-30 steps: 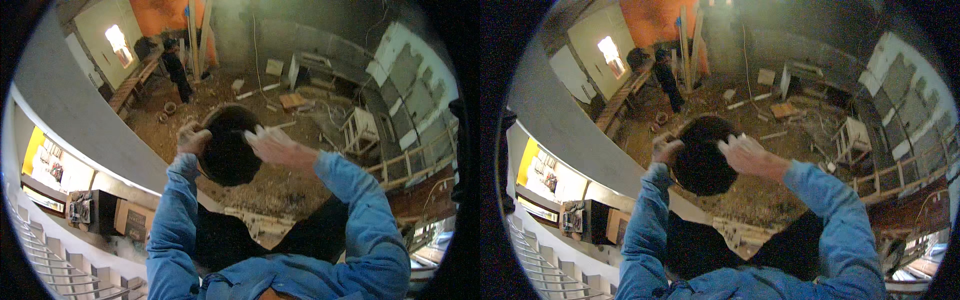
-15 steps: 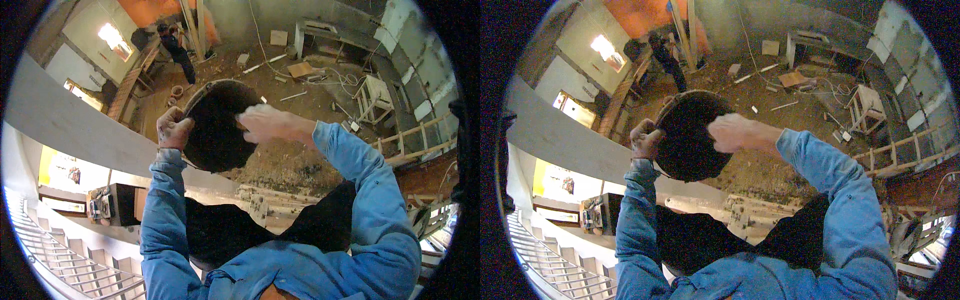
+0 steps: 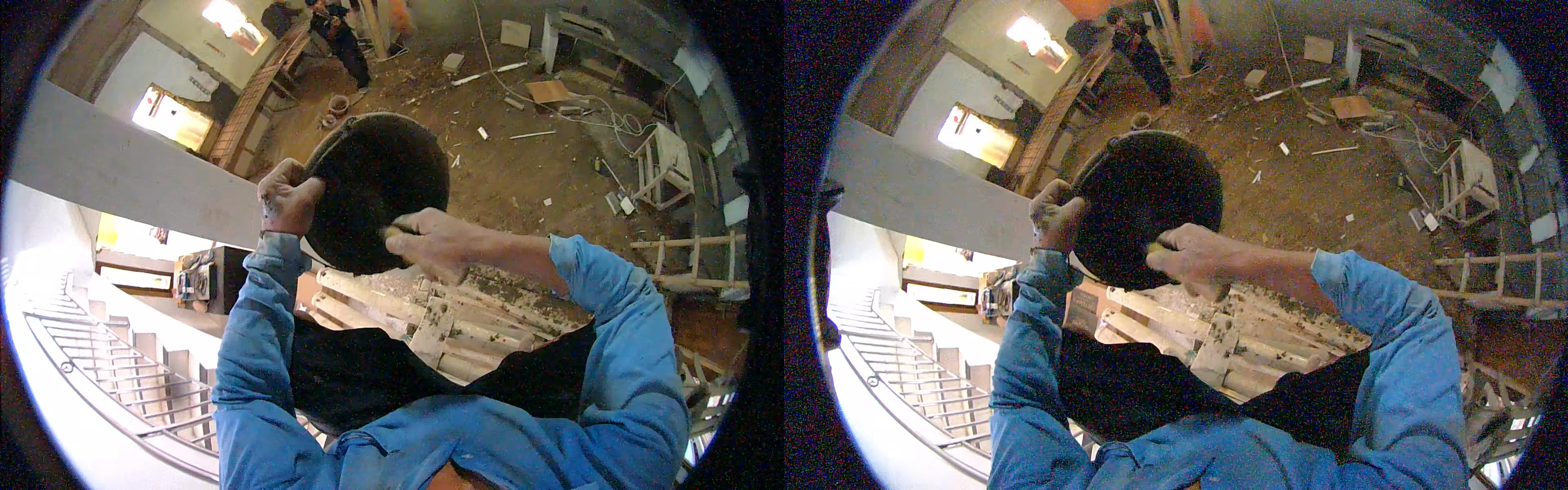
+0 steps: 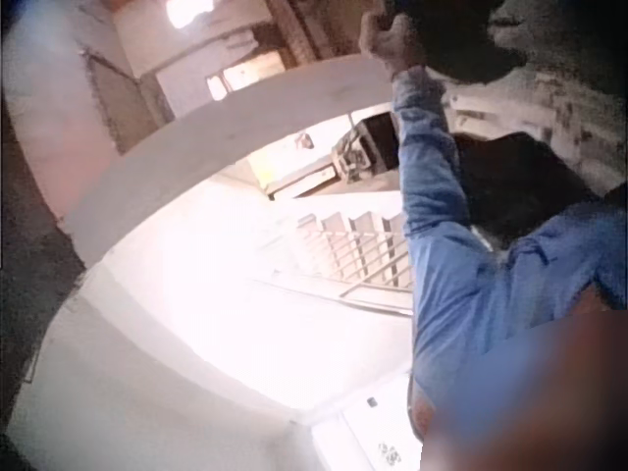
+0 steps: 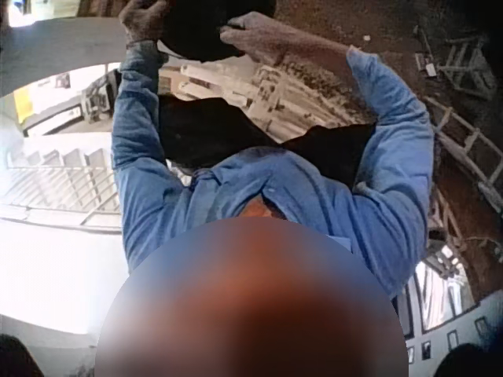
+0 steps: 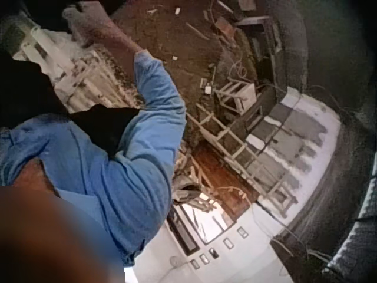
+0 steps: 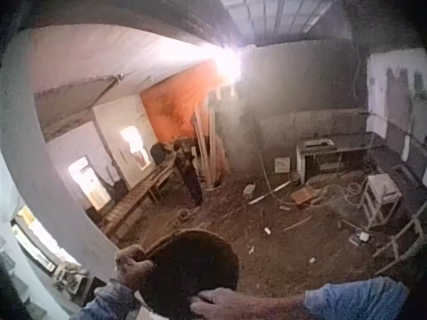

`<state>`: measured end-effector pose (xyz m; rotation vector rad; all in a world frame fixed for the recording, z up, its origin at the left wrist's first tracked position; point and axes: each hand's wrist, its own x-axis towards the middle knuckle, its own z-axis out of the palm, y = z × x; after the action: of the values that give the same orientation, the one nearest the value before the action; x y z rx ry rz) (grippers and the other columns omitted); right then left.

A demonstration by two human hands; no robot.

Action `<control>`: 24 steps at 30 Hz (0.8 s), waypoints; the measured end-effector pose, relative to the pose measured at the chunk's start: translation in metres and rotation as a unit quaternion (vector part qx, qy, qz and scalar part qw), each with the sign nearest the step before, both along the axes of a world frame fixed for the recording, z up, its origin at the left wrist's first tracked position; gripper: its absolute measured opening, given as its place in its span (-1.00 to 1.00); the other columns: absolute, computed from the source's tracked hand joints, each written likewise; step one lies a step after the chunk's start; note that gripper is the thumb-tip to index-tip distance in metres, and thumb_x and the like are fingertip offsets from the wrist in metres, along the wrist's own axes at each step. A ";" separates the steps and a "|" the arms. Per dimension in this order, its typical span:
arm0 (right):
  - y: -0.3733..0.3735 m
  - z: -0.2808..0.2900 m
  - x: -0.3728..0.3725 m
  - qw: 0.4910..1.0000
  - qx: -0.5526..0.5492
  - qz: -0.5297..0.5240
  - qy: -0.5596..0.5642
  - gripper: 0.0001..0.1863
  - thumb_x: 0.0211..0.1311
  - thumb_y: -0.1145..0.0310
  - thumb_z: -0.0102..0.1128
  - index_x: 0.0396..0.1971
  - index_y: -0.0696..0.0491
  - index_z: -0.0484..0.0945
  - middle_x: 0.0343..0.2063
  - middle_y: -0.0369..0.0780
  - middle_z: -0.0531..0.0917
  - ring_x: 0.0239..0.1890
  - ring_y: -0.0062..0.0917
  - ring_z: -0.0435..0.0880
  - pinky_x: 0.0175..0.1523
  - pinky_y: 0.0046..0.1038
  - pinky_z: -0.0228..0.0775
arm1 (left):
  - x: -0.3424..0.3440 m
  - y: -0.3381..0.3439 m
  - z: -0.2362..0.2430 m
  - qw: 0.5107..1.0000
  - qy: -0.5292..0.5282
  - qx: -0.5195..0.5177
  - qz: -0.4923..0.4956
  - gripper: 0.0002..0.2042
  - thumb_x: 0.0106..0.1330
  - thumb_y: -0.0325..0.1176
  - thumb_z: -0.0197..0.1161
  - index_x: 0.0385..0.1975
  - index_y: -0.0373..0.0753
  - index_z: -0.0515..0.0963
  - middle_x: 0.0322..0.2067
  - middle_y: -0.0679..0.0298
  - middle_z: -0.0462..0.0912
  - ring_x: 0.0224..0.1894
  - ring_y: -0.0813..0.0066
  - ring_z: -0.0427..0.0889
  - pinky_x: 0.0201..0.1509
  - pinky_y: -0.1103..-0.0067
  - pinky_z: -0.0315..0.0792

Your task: The person scoops wet plaster from a bucket with a trowel and applies it to the ceiling, smoothing the surface repeatedly. The person works in a construction area with exposed ceiling beams and scattered materials.

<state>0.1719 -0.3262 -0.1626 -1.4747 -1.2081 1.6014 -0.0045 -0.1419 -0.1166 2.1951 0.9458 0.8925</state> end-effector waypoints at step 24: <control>0.028 -0.090 0.024 0.801 0.338 0.195 -0.454 -0.74 0.15 0.23 0.10 -0.29 0.11 0.54 -0.47 -0.08 0.65 -0.40 -0.21 0.67 -0.37 -0.19 0.48 | 0.008 0.003 -0.037 0.995 0.070 -0.054 0.047 -0.72 -0.09 -0.27 0.32 -0.43 -0.33 0.57 -0.51 0.18 0.63 -0.40 0.44 0.59 -0.29 0.48 0.46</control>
<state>0.1960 -0.2980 -0.2528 -1.5445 -2.4239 0.4124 0.0032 -0.1394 -0.1534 2.1574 1.1448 0.7185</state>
